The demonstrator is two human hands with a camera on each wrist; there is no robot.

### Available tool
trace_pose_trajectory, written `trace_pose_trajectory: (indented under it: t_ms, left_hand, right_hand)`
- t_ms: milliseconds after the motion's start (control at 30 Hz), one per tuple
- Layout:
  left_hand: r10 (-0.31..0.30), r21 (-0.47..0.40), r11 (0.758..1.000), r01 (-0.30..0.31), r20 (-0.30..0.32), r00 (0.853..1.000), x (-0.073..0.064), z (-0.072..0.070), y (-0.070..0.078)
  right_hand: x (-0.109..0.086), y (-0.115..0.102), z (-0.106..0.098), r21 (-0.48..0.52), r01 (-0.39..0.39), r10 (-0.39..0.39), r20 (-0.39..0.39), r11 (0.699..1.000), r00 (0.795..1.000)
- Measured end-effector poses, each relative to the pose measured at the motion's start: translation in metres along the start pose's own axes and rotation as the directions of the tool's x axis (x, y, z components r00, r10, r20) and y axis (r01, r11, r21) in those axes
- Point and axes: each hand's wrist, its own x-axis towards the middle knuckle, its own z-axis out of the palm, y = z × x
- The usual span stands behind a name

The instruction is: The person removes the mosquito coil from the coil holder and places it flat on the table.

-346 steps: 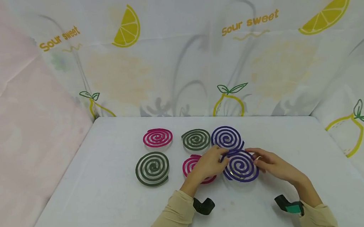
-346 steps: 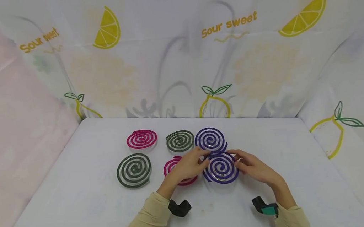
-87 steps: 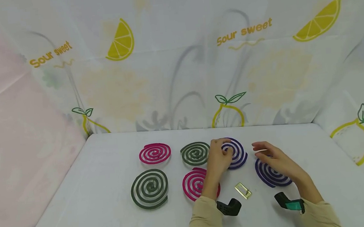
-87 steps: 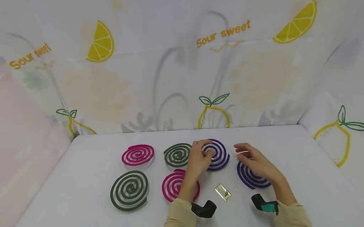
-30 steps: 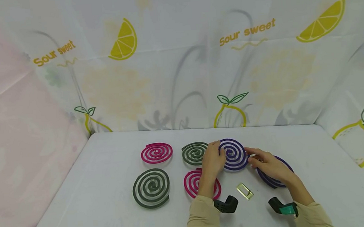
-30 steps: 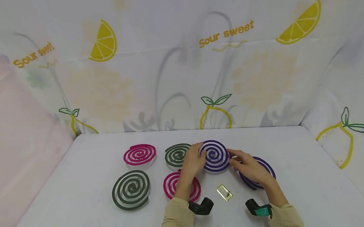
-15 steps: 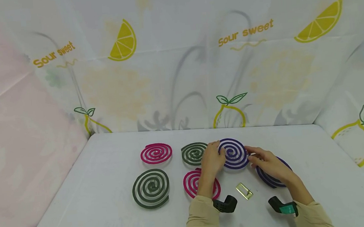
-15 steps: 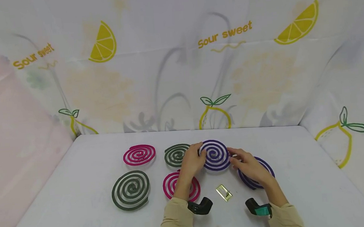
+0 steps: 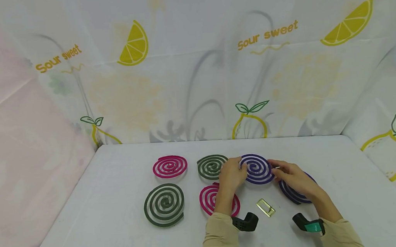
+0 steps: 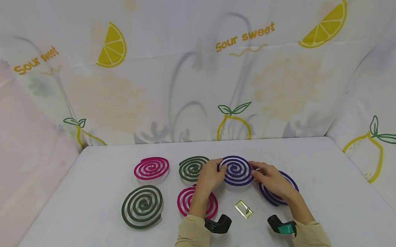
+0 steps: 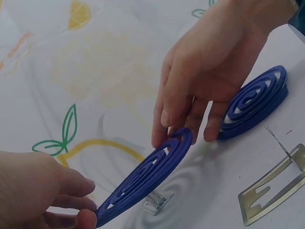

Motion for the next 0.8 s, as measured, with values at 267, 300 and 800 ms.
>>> trace_pose_trajectory:
  t_ms: [267, 300, 800]
  left_hand:
    - [0.025, -0.001, 1.0, -0.025, -0.007, 1.0, -0.0012, -0.0007, 0.0]
    - [0.031, 0.0, 1.0, -0.031, -0.011, 0.999, -0.0008, -0.0006, -0.0004]
    - [0.05, -0.008, 0.999, -0.05, -0.046, 0.998, -0.0017, -0.003, 0.0014]
  right_hand:
    - [-0.0007, -0.0004, -0.0007, 0.03, 0.003, -0.003, -0.005, 1.0, 1.0]
    - [-0.0008, -0.0002, -0.0005, 0.035, 0.0, 0.0, -0.009, 0.999, 1.0]
    - [-0.0012, -0.0053, -0.0031, 0.041, 0.02, -0.018, -0.05, 0.999, 0.999]
